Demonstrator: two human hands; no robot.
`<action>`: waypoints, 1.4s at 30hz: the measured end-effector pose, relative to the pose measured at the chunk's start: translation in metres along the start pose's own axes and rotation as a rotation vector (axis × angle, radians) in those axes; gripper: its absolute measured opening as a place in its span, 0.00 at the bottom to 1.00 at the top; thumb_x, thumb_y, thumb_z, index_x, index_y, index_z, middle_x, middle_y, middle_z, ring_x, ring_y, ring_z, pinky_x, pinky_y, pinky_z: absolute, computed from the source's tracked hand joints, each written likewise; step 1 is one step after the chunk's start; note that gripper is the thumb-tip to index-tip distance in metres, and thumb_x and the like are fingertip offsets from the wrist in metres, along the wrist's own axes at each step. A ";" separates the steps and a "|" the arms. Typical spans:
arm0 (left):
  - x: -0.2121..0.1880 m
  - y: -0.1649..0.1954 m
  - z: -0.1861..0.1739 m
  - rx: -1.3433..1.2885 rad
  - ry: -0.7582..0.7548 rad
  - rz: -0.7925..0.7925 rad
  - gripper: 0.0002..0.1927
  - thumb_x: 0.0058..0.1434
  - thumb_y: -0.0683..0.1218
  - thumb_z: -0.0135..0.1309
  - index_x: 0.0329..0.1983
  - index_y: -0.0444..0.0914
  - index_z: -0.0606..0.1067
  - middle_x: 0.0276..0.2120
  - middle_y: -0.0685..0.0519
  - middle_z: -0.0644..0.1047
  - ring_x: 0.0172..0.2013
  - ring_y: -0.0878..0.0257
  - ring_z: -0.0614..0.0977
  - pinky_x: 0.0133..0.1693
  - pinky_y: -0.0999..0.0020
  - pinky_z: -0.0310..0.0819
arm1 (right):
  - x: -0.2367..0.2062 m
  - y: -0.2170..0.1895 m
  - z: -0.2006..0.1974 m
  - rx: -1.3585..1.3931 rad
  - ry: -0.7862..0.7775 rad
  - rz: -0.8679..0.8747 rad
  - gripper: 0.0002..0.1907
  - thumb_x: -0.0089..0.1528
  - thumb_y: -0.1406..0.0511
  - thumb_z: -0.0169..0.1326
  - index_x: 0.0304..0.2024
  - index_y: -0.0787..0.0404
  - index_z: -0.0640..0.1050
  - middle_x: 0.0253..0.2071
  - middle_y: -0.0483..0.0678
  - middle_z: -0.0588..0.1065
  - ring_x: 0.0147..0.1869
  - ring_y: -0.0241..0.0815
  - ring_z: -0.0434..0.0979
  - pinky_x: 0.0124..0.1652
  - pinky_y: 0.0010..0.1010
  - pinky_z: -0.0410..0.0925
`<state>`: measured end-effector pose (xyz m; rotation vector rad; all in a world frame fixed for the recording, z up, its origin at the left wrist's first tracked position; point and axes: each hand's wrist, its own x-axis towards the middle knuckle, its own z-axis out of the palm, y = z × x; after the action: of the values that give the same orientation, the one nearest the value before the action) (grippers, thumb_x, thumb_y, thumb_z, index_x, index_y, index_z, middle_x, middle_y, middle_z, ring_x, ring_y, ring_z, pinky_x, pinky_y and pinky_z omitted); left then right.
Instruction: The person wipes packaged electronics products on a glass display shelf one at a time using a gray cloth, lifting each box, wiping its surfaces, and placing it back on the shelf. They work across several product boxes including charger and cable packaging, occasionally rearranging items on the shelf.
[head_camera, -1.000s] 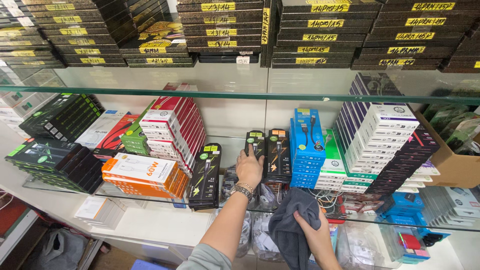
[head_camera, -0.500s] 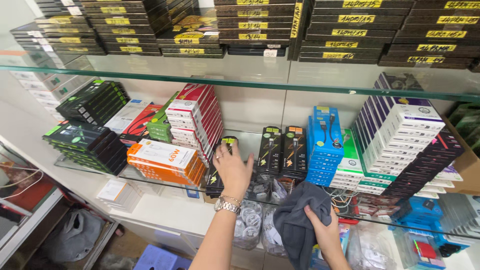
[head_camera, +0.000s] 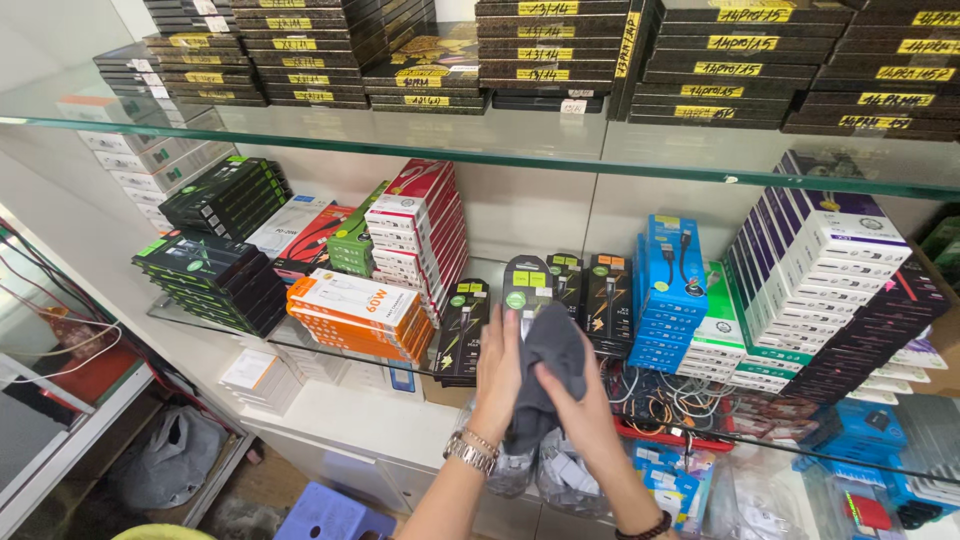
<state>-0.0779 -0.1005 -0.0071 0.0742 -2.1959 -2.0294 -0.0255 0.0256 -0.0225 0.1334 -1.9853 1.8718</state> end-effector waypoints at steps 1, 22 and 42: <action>-0.006 -0.003 0.006 -0.277 -0.072 -0.125 0.41 0.69 0.69 0.37 0.71 0.34 0.62 0.63 0.46 0.70 0.62 0.56 0.73 0.62 0.64 0.63 | -0.001 -0.009 0.002 -0.318 -0.037 -0.198 0.39 0.57 0.67 0.62 0.70 0.60 0.63 0.69 0.57 0.63 0.73 0.56 0.61 0.65 0.41 0.56; -0.058 -0.022 0.036 0.211 -0.276 0.670 0.27 0.65 0.36 0.44 0.68 0.30 0.60 0.60 0.34 0.67 0.63 0.38 0.68 0.62 0.54 0.61 | 0.037 -0.027 -0.061 0.454 0.117 0.362 0.29 0.57 0.73 0.55 0.62 0.54 0.69 0.53 0.44 0.75 0.56 0.39 0.76 0.52 0.34 0.71; -0.028 0.010 0.052 -0.581 -0.146 -0.117 0.31 0.67 0.52 0.47 0.71 0.38 0.58 0.59 0.52 0.73 0.55 0.65 0.76 0.55 0.67 0.70 | -0.046 0.023 -0.096 0.008 0.146 0.048 0.28 0.60 0.70 0.58 0.62 0.63 0.69 0.56 0.51 0.76 0.60 0.41 0.75 0.59 0.31 0.66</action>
<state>-0.0569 -0.0444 -0.0036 -0.0137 -1.6115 -2.7270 0.0303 0.1122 -0.0590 -0.0476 -1.8980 1.8626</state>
